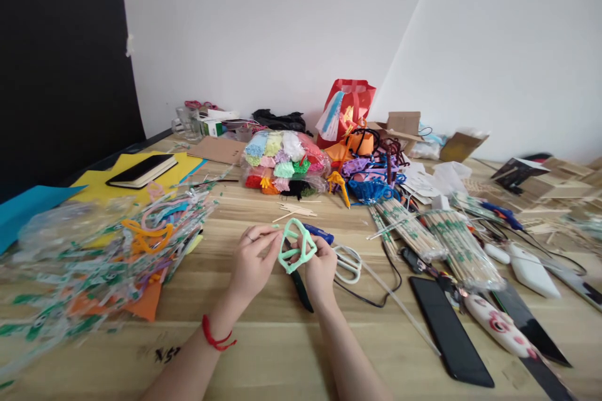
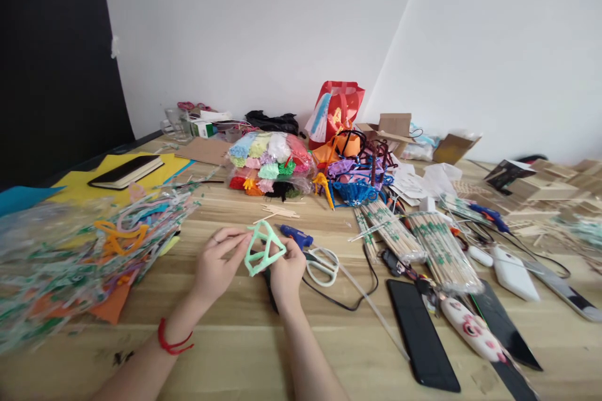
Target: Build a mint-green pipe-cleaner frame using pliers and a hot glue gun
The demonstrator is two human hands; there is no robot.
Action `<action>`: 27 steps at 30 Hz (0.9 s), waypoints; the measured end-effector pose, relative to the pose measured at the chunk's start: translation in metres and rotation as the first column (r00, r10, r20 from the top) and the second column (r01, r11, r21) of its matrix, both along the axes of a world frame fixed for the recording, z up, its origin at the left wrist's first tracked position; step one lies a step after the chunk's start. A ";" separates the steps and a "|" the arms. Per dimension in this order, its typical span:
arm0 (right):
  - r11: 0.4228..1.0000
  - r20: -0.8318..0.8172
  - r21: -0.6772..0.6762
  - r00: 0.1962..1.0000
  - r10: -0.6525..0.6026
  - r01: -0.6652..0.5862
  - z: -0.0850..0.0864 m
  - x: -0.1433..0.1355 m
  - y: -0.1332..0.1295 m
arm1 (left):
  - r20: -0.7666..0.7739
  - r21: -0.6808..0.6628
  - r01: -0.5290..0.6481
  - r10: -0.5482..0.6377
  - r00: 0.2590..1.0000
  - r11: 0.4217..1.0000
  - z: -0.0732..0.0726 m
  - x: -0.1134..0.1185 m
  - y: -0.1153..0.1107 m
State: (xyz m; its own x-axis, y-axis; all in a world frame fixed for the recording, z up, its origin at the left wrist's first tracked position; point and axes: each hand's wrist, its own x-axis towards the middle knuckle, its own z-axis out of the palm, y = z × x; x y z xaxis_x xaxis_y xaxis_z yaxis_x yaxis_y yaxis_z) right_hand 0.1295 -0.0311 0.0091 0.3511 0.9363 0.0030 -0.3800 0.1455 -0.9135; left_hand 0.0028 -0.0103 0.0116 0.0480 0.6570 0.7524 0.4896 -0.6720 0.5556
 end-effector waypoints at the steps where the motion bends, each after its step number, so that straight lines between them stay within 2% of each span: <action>1: 1.000 0.013 -0.002 1.000 -0.010 0.010 0.000 -0.001 0.000 | 0.014 -0.020 0.006 -0.005 1.000 1.000 0.000 0.000 0.000; 9: 0.997 0.095 -0.015 0.993 -0.071 0.072 -0.002 -0.003 -0.003 | 0.131 -0.175 0.053 -0.031 0.991 0.983 0.004 0.004 -0.002; 15: 0.997 0.087 -0.021 0.993 -0.075 0.077 0.001 -0.002 -0.003 | 0.324 -0.406 0.182 -0.045 0.945 0.895 0.006 0.003 0.001; 20: 0.997 0.077 -0.017 0.994 -0.080 0.081 0.001 -0.003 -0.003 | 0.428 -0.469 0.260 -0.041 0.903 0.844 0.002 0.002 0.005; 27: 0.988 0.112 0.005 0.982 -0.155 0.156 0.003 0.002 -0.002 | 0.482 -0.550 0.280 0.025 0.876 0.787 0.006 0.003 0.003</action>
